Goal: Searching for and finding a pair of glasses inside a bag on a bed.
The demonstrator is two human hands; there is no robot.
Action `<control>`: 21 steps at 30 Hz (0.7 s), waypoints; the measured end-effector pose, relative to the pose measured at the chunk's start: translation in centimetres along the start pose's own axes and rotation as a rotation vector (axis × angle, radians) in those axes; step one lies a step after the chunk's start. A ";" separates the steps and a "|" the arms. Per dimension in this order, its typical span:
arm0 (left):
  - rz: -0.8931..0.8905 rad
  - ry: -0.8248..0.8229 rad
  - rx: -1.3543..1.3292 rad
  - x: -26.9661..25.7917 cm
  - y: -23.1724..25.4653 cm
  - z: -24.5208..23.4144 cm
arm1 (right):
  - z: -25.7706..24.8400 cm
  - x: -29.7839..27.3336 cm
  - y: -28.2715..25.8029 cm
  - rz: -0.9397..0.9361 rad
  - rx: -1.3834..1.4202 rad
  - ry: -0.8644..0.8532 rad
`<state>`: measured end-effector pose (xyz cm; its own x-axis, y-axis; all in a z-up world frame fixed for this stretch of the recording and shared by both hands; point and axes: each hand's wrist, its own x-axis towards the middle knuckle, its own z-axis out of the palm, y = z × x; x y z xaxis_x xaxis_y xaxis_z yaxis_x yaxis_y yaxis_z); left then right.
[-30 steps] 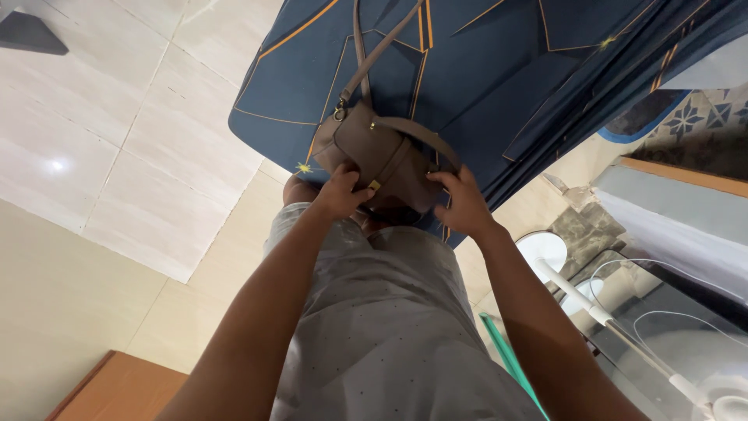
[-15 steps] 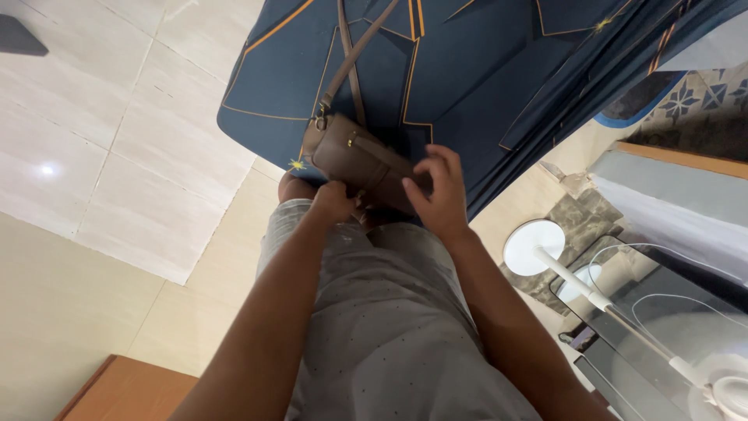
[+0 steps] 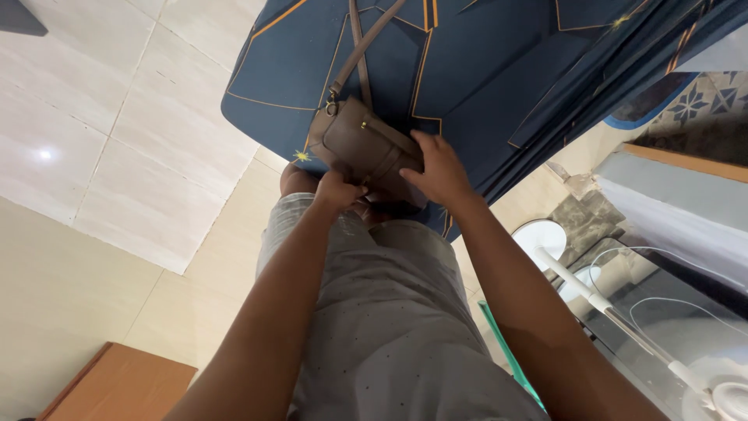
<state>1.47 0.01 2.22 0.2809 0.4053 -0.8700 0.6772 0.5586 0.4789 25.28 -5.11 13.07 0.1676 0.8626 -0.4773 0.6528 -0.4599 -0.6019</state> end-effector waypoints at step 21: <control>-0.167 -0.008 -0.673 1.6 -0.2 2.6 | 2.0 -2.6 -1.4 0.053 -0.194 0.164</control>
<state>3.57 -1.36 0.47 0.2162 0.2712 -0.9379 0.1431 0.9415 0.3053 22.44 -7.13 13.94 0.3121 0.8685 -0.3851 0.7669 -0.4696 -0.4375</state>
